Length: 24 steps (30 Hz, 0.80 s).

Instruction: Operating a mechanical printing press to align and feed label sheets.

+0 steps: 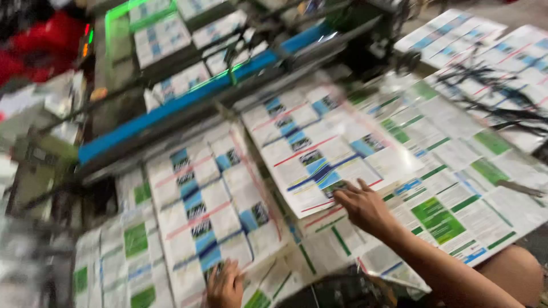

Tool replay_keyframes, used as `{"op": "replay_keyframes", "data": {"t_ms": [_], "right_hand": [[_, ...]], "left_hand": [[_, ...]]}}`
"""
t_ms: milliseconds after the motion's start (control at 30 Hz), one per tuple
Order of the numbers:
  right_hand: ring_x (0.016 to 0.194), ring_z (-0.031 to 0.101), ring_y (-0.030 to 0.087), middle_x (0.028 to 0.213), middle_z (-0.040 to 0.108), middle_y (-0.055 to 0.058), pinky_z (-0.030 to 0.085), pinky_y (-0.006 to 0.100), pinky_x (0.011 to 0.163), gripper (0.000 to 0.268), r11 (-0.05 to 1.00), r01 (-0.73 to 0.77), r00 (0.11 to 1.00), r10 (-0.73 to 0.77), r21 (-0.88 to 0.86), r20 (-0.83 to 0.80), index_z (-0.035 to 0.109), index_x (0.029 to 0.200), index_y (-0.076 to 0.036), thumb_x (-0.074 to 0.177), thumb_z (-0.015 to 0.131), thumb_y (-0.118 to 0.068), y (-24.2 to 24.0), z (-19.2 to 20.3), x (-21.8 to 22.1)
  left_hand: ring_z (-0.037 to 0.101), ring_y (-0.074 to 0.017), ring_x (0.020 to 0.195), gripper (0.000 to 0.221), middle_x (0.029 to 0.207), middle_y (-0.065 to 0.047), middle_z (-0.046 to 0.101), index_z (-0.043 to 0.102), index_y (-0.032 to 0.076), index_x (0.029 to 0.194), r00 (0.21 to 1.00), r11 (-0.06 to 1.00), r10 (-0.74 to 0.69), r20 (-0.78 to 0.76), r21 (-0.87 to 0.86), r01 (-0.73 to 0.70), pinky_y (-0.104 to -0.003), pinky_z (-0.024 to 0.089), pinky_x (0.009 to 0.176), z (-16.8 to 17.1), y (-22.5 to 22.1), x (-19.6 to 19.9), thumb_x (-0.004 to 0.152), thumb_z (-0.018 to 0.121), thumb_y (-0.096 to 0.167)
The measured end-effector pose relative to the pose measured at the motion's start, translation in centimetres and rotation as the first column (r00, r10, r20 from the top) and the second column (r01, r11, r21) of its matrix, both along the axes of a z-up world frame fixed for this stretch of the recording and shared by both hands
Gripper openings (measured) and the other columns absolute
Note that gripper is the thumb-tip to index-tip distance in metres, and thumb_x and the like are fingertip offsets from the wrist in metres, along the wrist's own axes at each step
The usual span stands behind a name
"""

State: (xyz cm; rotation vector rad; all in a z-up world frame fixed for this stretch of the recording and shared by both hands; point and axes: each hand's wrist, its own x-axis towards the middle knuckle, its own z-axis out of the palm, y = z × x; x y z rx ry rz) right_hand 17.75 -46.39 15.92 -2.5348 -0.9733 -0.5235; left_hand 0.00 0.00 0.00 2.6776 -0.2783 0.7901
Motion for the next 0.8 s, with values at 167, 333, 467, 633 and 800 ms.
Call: {"op": "replay_keyframes", "data": {"t_ms": [167,333,467,633,800], "right_hand": [[0.133,0.055,0.027,0.138,0.065,-0.001,0.042,0.060,0.111,0.048,0.985,0.079,0.984,-0.102,-0.157,-0.148,0.065,0.128,-0.019,0.083,0.060,-0.002,-0.6,-3.8,-2.9],[0.136,0.056,0.028,0.141,0.064,-0.001,0.046,0.053,0.111,0.056,0.984,0.095,0.983,-0.117,-0.153,-0.143,0.066,0.130,-0.022,0.078,0.061,-0.002,-0.1,-3.1,-2.5],[0.138,0.057,0.025,0.144,0.063,-0.005,0.047,0.049,0.116,0.055,0.978,0.155,0.981,-0.170,-0.141,-0.095,0.066,0.132,-0.027,0.086,0.059,0.001,0.5,-5.0,-0.5],[0.136,0.055,0.028,0.144,0.061,-0.003,0.044,0.053,0.112,0.056,0.985,0.133,0.980,-0.147,-0.108,-0.134,0.064,0.132,-0.024,0.078,0.069,-0.012,2.3,-3.9,1.9],[0.138,0.056,0.025,0.145,0.061,-0.007,0.044,0.051,0.116,0.058,0.962,0.194,0.964,-0.223,-0.192,-0.143,0.065,0.133,-0.029,0.082,0.064,-0.003,3.3,-4.9,4.2]], "left_hand": [[0.068,-0.0259,0.123,0.019,0.120,-0.006,0.076,0.075,0.008,0.101,0.990,0.991,0.130,-0.059,-0.034,-0.132,-0.049,0.047,0.108,10.5,-5.7,-1.3,0.082,0.074,0.008],[0.067,-0.0262,0.123,0.022,0.122,-0.007,0.075,0.077,0.008,0.105,0.992,0.992,0.118,-0.052,-0.029,-0.119,-0.050,0.045,0.109,11.0,-5.8,-1.6,0.083,0.077,0.010],[0.067,-0.0257,0.123,0.023,0.122,-0.007,0.076,0.078,0.009,0.106,0.992,0.992,0.113,-0.050,-0.042,-0.115,-0.049,0.046,0.109,10.5,-5.6,-1.4,0.083,0.077,0.010],[0.067,-0.0257,0.122,0.023,0.120,-0.007,0.077,0.079,0.010,0.104,0.980,0.984,0.146,-0.136,-0.078,-0.158,-0.052,0.045,0.108,10.8,-5.7,-1.4,0.081,0.078,0.010],[0.067,-0.0268,0.122,0.023,0.119,-0.008,0.077,0.079,0.009,0.104,0.974,0.986,0.126,-0.189,-0.085,-0.145,-0.052,0.044,0.107,10.8,-5.5,-1.2,0.081,0.078,0.011]]}}
